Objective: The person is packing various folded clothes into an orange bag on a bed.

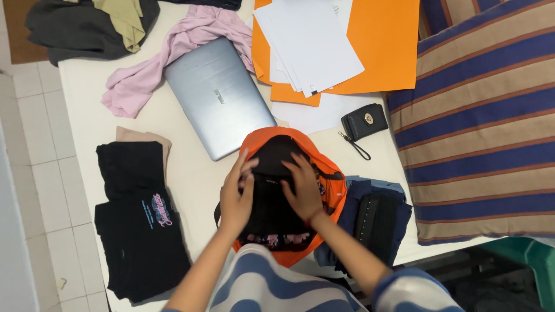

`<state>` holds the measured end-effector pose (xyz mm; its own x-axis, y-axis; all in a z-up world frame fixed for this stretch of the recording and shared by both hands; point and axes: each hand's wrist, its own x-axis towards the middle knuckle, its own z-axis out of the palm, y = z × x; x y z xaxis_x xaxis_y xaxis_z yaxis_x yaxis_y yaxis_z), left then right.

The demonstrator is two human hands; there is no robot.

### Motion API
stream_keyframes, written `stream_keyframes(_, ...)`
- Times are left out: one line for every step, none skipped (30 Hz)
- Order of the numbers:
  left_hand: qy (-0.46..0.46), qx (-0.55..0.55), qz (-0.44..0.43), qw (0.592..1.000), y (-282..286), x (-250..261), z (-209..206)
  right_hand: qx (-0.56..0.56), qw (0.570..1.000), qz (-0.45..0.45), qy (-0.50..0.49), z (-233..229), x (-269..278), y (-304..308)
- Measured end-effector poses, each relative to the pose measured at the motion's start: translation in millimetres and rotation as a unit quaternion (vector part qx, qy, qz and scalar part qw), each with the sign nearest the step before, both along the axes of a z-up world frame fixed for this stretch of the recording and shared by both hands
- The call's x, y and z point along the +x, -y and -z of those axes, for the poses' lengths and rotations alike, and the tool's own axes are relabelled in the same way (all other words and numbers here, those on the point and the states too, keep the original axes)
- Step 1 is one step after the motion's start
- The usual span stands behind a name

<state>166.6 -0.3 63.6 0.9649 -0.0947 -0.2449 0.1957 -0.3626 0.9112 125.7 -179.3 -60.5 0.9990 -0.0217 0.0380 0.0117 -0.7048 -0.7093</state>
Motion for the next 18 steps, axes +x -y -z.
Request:
stream_keyframes(0.001, 0.000, -0.002, 1.000, -4, -14, 6, 0.000, 1.000, -0.002, 0.001, 8, -21, 1)
stream_keyframes(-0.005, 0.002, -0.015, 1.000, -7, -28, 11, 0.039, 0.996, 0.078, -0.036, 16, -42, 2)
stream_keyframes(-0.010, 0.004, -0.029, 1.000, -10, -42, 16, 0.079, 0.982, 0.158, -0.072, 24, -64, 4)
stream_keyframes(-0.009, 0.004, -0.031, 0.999, -9, -52, 19, 0.079, 0.982, 0.156, -0.072, 43, -75, 9)
stream_keyframes(-0.021, -0.031, -0.028, 0.999, -8, -64, 21, 0.092, 0.960, 0.193, -0.178, 62, -87, 13)
stream_keyframes(-0.034, -0.066, -0.025, 0.997, -7, -76, 24, 0.103, 0.926, 0.230, -0.281, 81, -99, 18)
stream_keyframes(-0.033, -0.066, -0.026, 0.997, -6, -84, 25, 0.103, 0.926, 0.228, -0.281, 82, -99, 22)
stream_keyframes(-0.055, -0.086, -0.018, 0.995, -6, -92, 26, 0.080, 0.913, 0.222, -0.332, 82, -98, 25)
stream_keyframes(-0.077, -0.107, -0.010, 0.991, -5, -101, 27, 0.057, 0.897, 0.216, -0.382, 83, -98, 28)
stream_keyframes(-0.075, -0.107, -0.010, 0.991, -7, -107, 28, 0.057, 0.898, 0.215, -0.380, 100, -100, 33)
stream_keyframes(-0.089, -0.122, -0.013, 0.988, -8, -113, 29, 0.048, 0.902, 0.226, -0.366, 117, -102, 37)
stream_keyframes(-0.101, -0.138, -0.016, 0.985, -8, -117, 31, 0.038, 0.906, 0.236, -0.349, 134, -100, 43)
stream_keyframes(-0.097, -0.139, -0.017, 0.985, -10, -121, 30, 0.038, 0.908, 0.235, -0.345, 147, -103, 46)
stream_keyframes(-0.104, -0.140, -0.026, 0.984, -12, -124, 30, 0.101, 0.890, 0.269, -0.353, 160, -107, 47)
stream_keyframes(-0.112, -0.141, -0.035, 0.983, -14, -128, 30, 0.163, 0.868, 0.301, -0.360, 174, -109, 48)
stream_keyframes(-0.109, -0.141, -0.037, 0.983, -16, -131, 31, 0.163, 0.869, 0.298, -0.359, 200, -109, 52)
stream_keyframes(-0.118, -0.141, -0.041, 0.982, -19, -134, 31, 0.154, 0.867, 0.295, -0.370, 226, -108, 57)
stream_keyframes(-0.128, -0.141, -0.043, 0.981, -21, -138, 32, 0.144, 0.864, 0.294, -0.383, 252, -110, 62)
